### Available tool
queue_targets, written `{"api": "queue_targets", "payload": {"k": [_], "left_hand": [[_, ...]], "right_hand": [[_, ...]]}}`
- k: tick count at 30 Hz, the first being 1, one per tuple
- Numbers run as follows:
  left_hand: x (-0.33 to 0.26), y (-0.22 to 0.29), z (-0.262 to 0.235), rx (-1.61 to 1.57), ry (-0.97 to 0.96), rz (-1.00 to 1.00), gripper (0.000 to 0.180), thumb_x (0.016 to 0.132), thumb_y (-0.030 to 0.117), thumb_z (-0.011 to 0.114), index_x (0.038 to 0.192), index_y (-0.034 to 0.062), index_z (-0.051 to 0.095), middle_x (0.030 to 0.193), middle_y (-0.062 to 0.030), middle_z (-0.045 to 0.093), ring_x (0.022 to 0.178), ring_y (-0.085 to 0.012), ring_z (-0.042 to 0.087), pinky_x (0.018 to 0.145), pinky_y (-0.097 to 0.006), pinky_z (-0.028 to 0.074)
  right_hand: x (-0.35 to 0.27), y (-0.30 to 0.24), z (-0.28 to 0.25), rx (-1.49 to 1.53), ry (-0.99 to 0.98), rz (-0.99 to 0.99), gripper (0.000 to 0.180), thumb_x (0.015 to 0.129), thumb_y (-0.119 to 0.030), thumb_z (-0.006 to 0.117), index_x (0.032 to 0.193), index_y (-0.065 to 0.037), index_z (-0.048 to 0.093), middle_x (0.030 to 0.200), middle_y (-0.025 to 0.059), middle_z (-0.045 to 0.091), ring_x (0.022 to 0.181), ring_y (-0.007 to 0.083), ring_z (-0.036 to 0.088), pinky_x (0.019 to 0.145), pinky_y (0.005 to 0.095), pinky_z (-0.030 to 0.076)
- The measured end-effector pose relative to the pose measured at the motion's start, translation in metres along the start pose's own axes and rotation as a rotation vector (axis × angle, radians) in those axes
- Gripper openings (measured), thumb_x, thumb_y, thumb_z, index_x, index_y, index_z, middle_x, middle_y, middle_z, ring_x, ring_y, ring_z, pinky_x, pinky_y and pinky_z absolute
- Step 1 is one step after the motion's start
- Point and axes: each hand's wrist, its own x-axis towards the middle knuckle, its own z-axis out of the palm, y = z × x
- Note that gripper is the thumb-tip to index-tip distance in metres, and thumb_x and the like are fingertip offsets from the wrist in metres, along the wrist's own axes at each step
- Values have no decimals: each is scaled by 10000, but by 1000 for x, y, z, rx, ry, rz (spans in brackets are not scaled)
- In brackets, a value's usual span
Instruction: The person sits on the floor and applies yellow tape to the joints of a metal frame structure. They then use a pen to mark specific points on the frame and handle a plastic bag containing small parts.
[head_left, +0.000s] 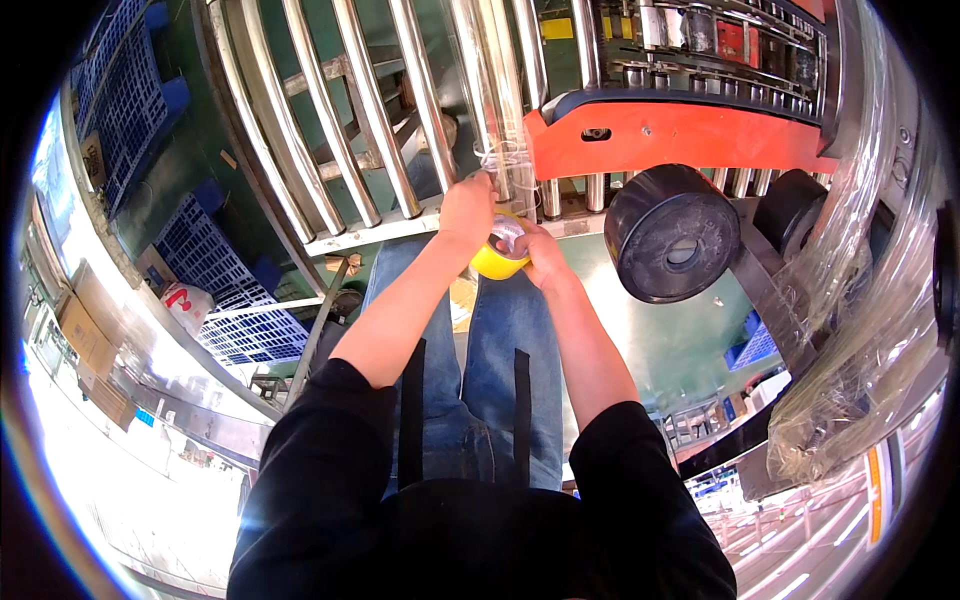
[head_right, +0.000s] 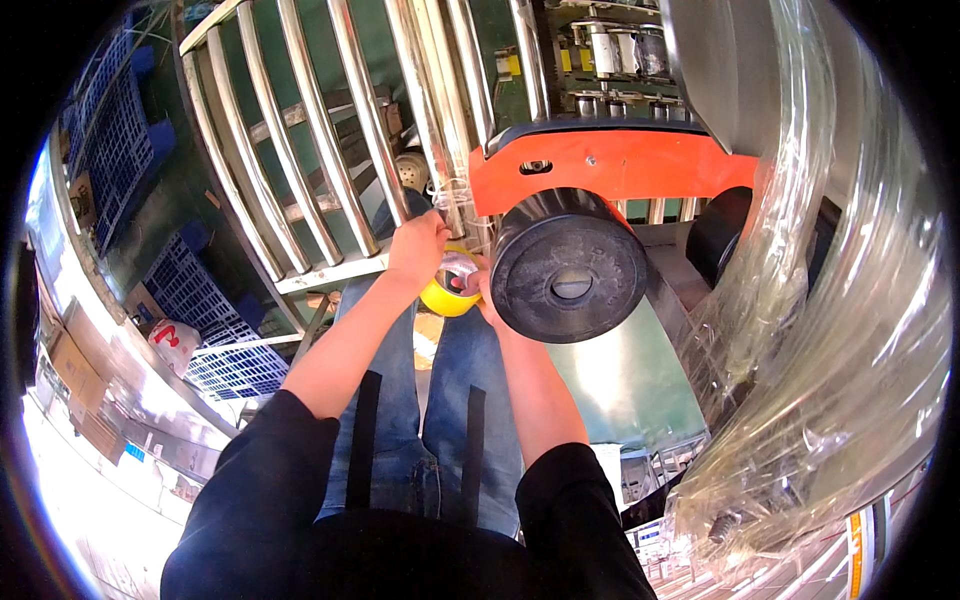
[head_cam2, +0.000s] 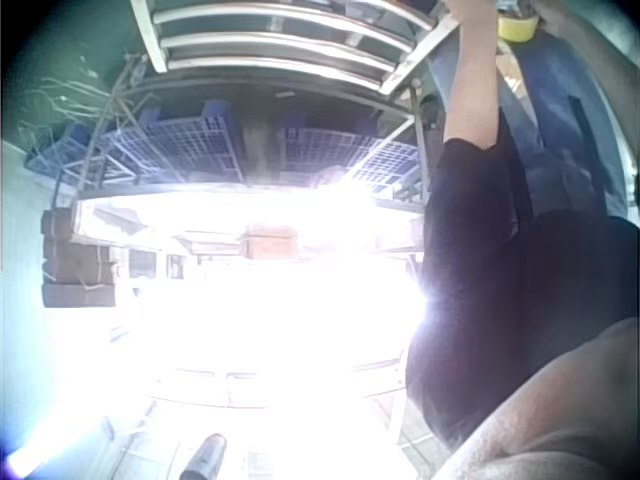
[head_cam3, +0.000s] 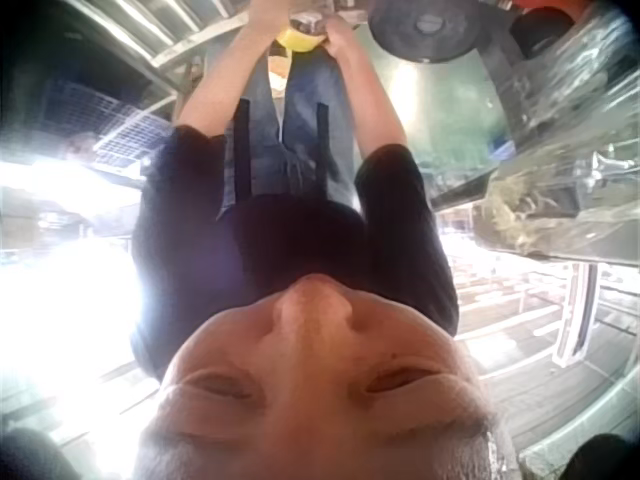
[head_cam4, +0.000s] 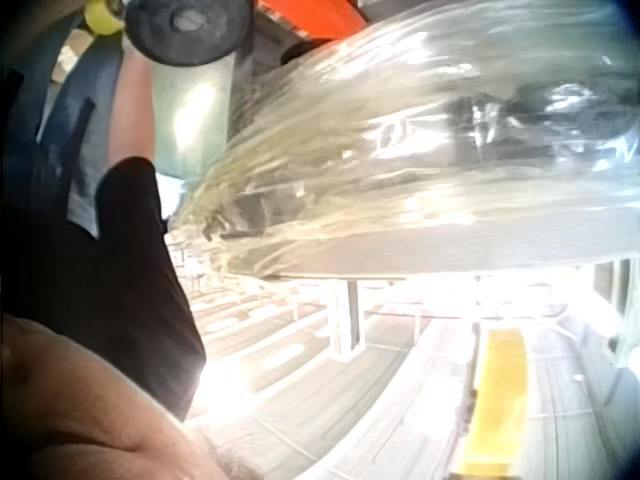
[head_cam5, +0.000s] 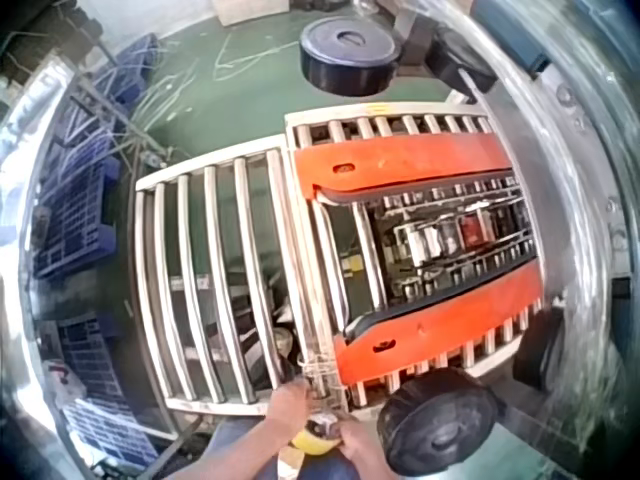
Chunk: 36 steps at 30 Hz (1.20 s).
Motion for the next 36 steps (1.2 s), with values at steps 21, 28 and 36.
{"api": "queue_targets", "payload": {"k": [21, 28, 36], "left_hand": [[31, 20, 0, 181, 195, 710, 218, 677, 33, 586, 893, 45, 608, 975, -116, 536, 958, -282, 521, 841, -371, 474], [71, 9, -61, -92, 683, 777, 436, 711, -87, 545, 1138, -8, 506, 1100, -206, 519, 1043, -391, 515, 929, -453, 416], [140, 36, -83, 425, 572, 513, 584, 954, 300, 401, 1394, -69, 297, 1510, -144, 223, 1420, -264, 149, 1154, -450, 110]], "right_hand": [[-9, -11, -1, -471, -27, -59, 565, 703, 84, 436, 1266, 37, 459, 1000, 115, 618, 777, 164, 614, 599, 248, 432], [-9, -9, -2, -435, -9, -49, 605, 680, 81, 451, 1284, 40, 446, 893, 131, 627, 723, 158, 597, 589, 239, 426], [-8, -10, 3, -438, 26, -20, 620, 650, 89, 450, 1268, 41, 459, 1002, 134, 612, 767, 182, 616, 574, 254, 440]]}}
